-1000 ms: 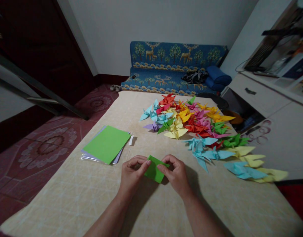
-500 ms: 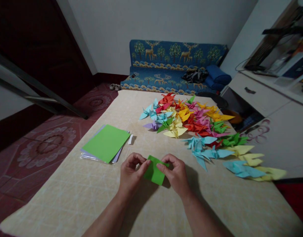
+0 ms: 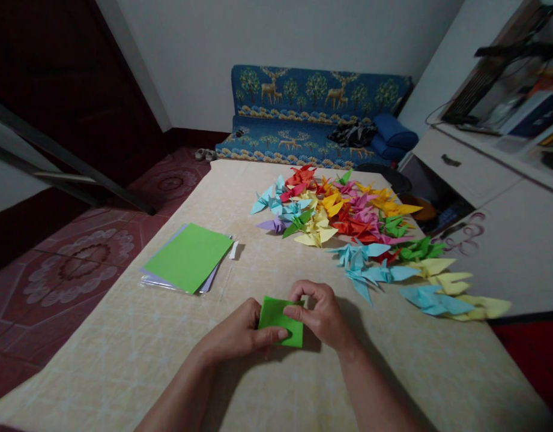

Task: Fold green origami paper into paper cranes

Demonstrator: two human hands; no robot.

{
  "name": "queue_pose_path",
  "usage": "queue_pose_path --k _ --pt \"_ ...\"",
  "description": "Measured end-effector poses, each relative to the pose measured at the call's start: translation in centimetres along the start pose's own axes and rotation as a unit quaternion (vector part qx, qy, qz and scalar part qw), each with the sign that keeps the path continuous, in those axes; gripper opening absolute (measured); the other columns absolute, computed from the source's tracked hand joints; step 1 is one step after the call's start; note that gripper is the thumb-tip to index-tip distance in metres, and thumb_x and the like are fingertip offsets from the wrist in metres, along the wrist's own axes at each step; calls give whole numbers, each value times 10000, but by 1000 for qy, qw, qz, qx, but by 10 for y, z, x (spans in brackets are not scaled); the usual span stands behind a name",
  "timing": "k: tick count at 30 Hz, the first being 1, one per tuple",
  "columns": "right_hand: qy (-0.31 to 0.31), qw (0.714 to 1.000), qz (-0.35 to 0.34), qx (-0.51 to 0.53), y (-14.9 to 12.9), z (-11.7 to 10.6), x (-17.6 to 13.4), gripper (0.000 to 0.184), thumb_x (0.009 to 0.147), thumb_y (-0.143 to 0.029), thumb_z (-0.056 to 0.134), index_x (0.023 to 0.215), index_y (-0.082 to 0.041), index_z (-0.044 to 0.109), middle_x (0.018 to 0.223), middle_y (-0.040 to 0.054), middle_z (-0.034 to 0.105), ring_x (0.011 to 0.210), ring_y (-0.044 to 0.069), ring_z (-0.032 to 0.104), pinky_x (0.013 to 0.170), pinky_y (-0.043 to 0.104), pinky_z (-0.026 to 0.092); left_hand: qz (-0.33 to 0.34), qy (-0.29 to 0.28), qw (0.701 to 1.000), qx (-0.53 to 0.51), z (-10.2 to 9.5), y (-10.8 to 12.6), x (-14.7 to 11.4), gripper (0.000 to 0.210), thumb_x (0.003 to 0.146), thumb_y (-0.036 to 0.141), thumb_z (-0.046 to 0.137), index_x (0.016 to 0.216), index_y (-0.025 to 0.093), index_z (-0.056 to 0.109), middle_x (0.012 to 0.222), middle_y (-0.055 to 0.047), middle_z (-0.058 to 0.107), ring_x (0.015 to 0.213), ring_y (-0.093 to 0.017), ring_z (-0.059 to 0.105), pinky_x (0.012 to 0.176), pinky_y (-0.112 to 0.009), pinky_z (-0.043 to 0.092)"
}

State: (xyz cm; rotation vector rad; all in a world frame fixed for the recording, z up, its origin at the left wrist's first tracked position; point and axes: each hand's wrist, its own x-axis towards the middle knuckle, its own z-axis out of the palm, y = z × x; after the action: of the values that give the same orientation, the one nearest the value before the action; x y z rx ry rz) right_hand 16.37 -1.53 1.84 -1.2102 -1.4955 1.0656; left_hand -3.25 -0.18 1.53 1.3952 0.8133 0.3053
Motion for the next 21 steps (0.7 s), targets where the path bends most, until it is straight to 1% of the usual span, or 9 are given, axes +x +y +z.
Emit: queue_pose_path --k 2,4,6,9,11,13,14,17,21 --pt "-6 1000 6 2 0 0 0 160 703 -225 711 617 -187 581 628 -24 557 641 141 514 625 248 395 -4 -32 999 11 -1 1 -2 365 854 454 583 737 123 683 577 -20 603 450 -83 436 441 -193 310" --pt "6 1000 21 10 3 1 1 174 710 -258 713 621 -186 581 623 -22 552 637 142 512 624 248 399 9 -24 999 25 0 0 -1 386 871 461 561 708 126 663 541 -5 561 440 -76 402 432 -192 285" --pt "48 997 32 53 6 3 3 186 746 -343 691 704 -187 598 665 -9 562 648 146 517 618 246 411 34 40 998 35 2 -4 3 405 874 464 560 659 129 638 494 19 487 436 -73 373 426 -192 255" --pt "115 981 23 153 13 11 5 363 779 -530 630 888 -188 573 755 12 555 673 149 518 606 238 425 61 201 978 10 9 -11 14 456 887 484 528 608 133 613 458 34 417 428 -74 359 425 -195 249" --pt "110 976 28 187 16 18 4 438 741 -588 655 895 -192 545 742 1 534 647 140 502 579 225 417 78 282 956 -11 15 -14 21 475 893 486 512 588 132 602 439 38 395 415 -74 340 423 -202 250" --pt "79 976 52 196 16 27 2 439 690 -561 725 854 -196 544 714 -12 535 624 133 495 558 216 412 108 325 940 -12 20 -15 26 442 887 462 532 600 131 598 474 24 445 456 -86 384 456 -205 298" --pt "65 974 63 206 15 32 1 438 669 -541 752 851 -197 553 709 -14 547 618 135 500 552 218 418 129 333 934 -7 22 -16 28 406 879 444 550 626 131 604 513 12 487 496 -97 421 489 -209 335" --pt "75 967 92 224 8 46 -2 391 656 -490 780 819 -179 607 702 1 593 614 137 527 564 223 452 175 329 928 -5 27 -15 30 317 862 409 584 708 135 621 623 -14 568 603 -129 490 574 -229 403" --pt "98 969 87 211 3 56 -4 363 729 -492 719 637 -170 579 517 -19 526 461 107 477 447 208 409 160 303 936 -76 33 -10 27 407 884 477 528 635 155 531 516 23 458 490 -96 403 471 -213 330"
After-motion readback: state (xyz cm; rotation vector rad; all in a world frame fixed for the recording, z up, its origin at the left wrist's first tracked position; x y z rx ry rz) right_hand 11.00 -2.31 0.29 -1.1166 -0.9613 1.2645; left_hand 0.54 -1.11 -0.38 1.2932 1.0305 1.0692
